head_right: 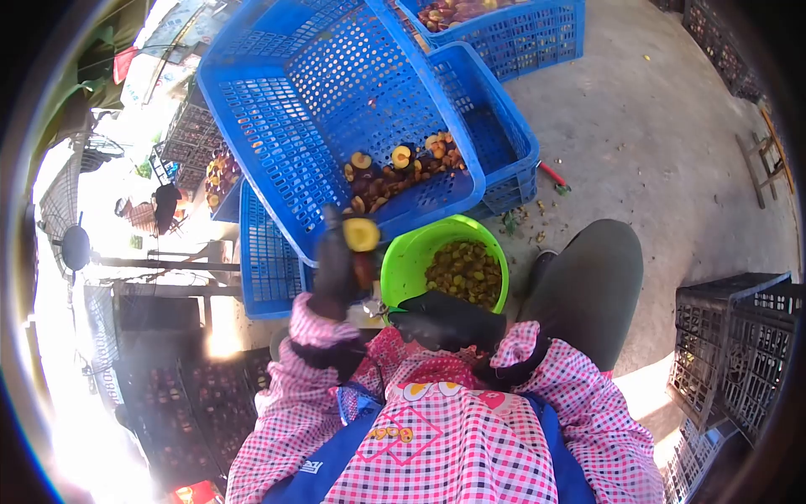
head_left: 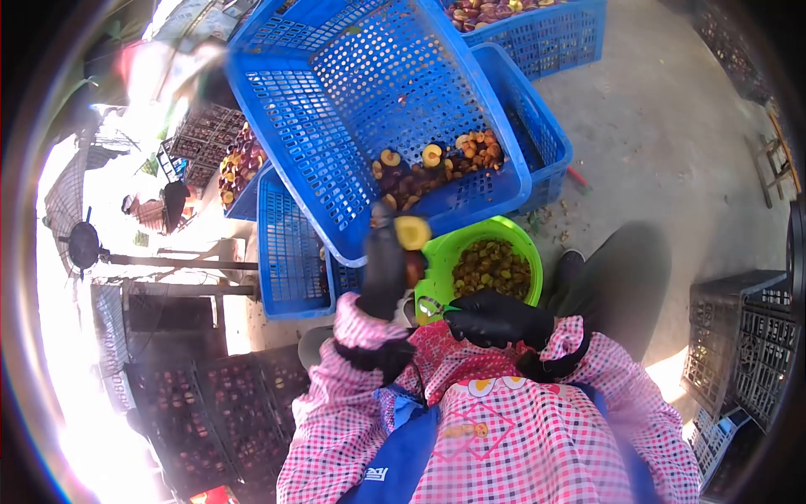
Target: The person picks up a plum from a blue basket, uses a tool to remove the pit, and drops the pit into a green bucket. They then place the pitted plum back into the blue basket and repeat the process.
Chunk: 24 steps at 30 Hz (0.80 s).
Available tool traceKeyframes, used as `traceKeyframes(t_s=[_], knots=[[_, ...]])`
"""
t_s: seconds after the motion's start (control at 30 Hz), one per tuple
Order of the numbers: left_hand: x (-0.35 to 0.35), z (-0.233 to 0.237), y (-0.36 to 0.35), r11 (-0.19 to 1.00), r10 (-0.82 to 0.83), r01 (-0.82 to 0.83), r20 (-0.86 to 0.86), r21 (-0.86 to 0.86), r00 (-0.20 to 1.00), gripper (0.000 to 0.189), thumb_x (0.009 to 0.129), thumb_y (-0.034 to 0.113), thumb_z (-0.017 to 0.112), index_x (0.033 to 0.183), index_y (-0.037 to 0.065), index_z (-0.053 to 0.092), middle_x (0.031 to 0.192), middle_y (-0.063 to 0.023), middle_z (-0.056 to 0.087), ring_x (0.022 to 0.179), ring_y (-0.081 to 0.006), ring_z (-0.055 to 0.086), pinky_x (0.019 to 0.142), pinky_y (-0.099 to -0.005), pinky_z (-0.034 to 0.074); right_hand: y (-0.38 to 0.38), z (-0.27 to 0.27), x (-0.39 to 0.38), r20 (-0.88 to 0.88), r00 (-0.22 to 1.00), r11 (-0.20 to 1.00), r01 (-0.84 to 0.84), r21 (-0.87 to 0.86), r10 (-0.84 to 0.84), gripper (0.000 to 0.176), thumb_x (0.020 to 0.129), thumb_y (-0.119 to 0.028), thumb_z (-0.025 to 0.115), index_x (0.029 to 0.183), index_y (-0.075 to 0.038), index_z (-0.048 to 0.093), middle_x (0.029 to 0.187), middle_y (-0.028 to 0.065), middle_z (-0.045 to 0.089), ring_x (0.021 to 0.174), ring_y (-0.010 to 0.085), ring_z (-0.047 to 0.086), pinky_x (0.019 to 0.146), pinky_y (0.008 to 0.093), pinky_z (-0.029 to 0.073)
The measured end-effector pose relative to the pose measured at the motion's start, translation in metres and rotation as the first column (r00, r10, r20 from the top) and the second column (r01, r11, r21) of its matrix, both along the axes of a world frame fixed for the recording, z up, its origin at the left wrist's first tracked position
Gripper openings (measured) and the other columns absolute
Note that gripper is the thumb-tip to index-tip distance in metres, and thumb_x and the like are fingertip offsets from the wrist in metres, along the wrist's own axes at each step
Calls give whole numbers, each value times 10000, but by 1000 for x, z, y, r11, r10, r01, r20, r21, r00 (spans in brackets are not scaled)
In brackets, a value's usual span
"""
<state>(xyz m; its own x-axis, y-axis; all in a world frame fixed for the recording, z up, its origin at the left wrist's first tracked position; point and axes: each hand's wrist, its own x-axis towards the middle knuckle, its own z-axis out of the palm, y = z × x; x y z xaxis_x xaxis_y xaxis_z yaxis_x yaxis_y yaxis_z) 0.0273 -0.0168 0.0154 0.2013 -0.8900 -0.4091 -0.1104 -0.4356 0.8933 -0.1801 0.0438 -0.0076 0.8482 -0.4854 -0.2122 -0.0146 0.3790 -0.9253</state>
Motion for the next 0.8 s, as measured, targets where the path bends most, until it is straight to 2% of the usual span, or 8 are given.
traceKeyframes(t_s=[0.07, 0.13, 0.2, 0.23, 0.37, 0.5, 0.6, 0.8], knots=[[35, 21, -9, 892, 261, -222, 46, -393, 964, 652, 1001, 557, 297, 857, 17, 631, 643, -65, 617, 462, -152, 573, 408, -275, 452, 2, -16, 0, -68, 982, 984, 176, -24, -177, 388, 961, -387, 516, 841, -38, 635, 615, 58, 600, 557, 190, 607, 530, 343, 429], [67, 85, -7, 899, 319, -98, 487, -426, 813, 544, 1002, 480, 399, 918, -5, 632, 750, -107, 656, 625, -207, 640, 543, -347, 509, 1, -23, -2, -102, 954, 939, 252, -234, -281, 358, 944, -384, 537, 852, -54, 643, 635, 101, 611, 589, 248, 625, 552, 374, 449], [123, 91, -31, 893, 251, 376, 967, -247, 39, 413, 948, 376, 544, 998, -22, 639, 911, -157, 675, 860, -287, 648, 760, -414, 506, -4, -25, -2, -112, 914, 844, 307, -441, -391, 330, 927, -381, 559, 863, -70, 650, 655, 143, 621, 620, 305, 644, 574, 405, 469], [115, 93, -43, 816, 313, 501, 949, -290, 39, 354, 872, 301, 642, 1056, -1, 652, 1055, -181, 657, 1022, -339, 591, 917, -431, 441, -4, -22, -2, -158, 896, 805, 281, -522, -415, 314, 907, -389, 581, 863, -87, 654, 686, 161, 625, 658, 338, 643, 592, 433, 479], [68, 17, -128, 811, -72, 565, 932, -154, 356, 428, 823, 353, 687, 1130, 58, 646, 1041, -185, 672, 969, -369, 638, 887, -444, 480, -8, -25, -2, -158, 870, 751, 297, -591, -468, 308, 871, -409, 626, 842, -103, 640, 697, 151, 633, 661, 357, 645, 575, 462, 493], [27, -92, -210, 783, -421, 535, 903, 316, 82, 497, 804, 452, 641, 1176, 122, 619, 1063, -165, 673, 1003, -380, 637, 869, -448, 500, -16, -24, -12, -100, 815, 663, 385, -642, -570, 312, 849, -400, 660, 830, -91, 618, 682, 145, 628, 636, 354, 641, 550, 459, 489], [27, -149, -255, 472, -606, 759, 790, 448, -89, 432, 761, 385, 696, 1101, 125, 636, 981, -147, 690, 914, -348, 666, 787, -432, 523, -21, -21, -17, -163, 776, 702, 433, -565, -610, 292, 845, -369, 679, 828, -87, 602, 664, 144, 616, 606, 346, 635, 540, 448, 489], [46, -160, -269, 421, -569, 847, 822, 324, -31, 417, 730, 332, 731, 1047, 76, 644, 953, -166, 676, 859, -334, 671, 746, -417, 530, -24, -22, -17, -130, 767, 698, 482, -529, -628, 278, 852, -348, 677, 830, -83, 598, 649, 141, 606, 591, 337, 633, 527, 435, 490]])
